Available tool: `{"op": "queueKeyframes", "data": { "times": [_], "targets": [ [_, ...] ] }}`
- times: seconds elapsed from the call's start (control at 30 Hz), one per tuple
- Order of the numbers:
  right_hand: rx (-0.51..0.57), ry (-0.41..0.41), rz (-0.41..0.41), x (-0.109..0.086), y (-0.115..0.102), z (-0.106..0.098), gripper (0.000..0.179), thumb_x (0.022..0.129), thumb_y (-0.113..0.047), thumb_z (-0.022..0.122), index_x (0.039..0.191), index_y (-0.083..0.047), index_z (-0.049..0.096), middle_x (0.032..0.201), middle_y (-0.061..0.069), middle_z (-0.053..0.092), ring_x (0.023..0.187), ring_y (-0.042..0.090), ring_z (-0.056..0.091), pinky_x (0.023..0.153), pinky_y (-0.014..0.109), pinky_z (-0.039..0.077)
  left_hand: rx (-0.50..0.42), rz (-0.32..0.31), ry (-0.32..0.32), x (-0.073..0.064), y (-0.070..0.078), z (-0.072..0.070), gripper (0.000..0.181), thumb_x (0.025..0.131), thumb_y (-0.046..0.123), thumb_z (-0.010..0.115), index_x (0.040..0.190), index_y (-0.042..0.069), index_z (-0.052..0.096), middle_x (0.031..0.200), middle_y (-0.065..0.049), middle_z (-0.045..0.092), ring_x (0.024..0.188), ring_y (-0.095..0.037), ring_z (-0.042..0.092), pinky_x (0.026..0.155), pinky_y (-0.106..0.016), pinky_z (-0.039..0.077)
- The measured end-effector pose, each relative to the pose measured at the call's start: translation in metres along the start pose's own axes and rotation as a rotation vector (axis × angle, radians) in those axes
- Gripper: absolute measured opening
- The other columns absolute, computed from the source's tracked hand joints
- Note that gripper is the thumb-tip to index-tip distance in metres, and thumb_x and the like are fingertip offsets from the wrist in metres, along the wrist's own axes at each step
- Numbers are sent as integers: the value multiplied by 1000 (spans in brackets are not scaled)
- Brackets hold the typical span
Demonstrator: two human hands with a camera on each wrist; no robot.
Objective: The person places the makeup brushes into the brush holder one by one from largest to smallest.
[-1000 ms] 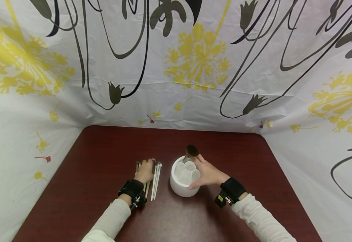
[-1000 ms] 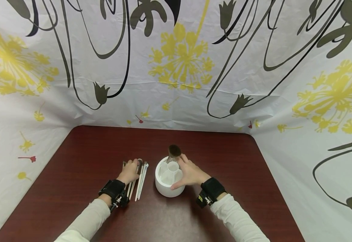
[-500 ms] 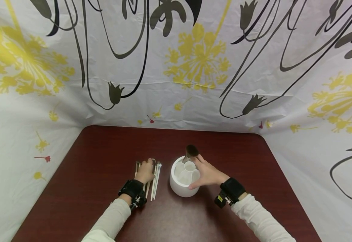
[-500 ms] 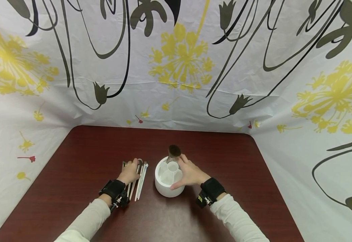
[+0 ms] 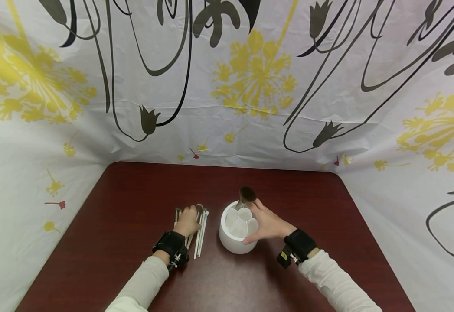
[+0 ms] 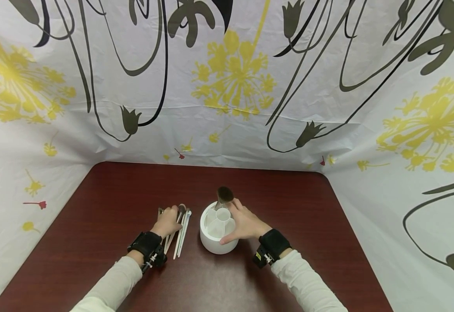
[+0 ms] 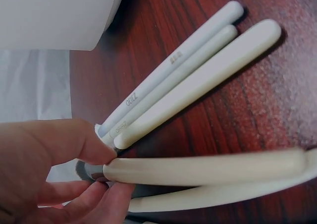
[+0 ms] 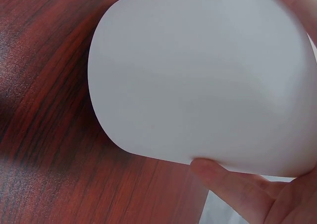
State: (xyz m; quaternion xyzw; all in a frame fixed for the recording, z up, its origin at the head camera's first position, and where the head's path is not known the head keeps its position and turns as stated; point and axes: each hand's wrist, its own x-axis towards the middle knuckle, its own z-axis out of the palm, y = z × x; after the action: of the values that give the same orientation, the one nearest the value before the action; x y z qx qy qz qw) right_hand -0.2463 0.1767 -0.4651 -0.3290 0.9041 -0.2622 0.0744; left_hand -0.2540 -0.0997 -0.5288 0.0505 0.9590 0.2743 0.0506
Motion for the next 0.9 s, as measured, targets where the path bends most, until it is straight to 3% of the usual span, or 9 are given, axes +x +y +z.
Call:
{"op": "queueKeyframes", "data": {
  "times": [0.27,0.43,0.7,0.9],
  "targets": [
    [-2,-3,-2,0,-1,0,110,55,-55,78,142,-18,23,129,12,34,110,26,46,84,41,43,-4,10,16,-3,4,-6,36,73,6,69,102,-10,55,93,-22,52,79,-33,56,62,-38,46],
    [5,-2,-10,-1,-1,0,108,55,-54,78,141,-17,25,125,10,36,108,25,46,83,39,44,-13,0,27,-4,6,-8,42,74,8,71,107,-10,52,98,-24,51,83,-34,56,64,-39,48],
    [-7,13,-22,0,1,1,105,54,-55,78,139,-18,28,122,7,36,104,22,48,81,37,44,-47,-5,6,-2,5,-13,42,73,8,71,107,-7,50,88,-18,56,75,-29,58,58,-34,47],
    [0,17,-39,0,2,1,109,54,-55,78,141,-14,26,123,8,36,104,22,48,80,37,45,-89,34,31,-6,9,-20,41,71,6,70,105,-5,49,83,-15,54,65,-23,53,53,-31,42]
  ]
}}
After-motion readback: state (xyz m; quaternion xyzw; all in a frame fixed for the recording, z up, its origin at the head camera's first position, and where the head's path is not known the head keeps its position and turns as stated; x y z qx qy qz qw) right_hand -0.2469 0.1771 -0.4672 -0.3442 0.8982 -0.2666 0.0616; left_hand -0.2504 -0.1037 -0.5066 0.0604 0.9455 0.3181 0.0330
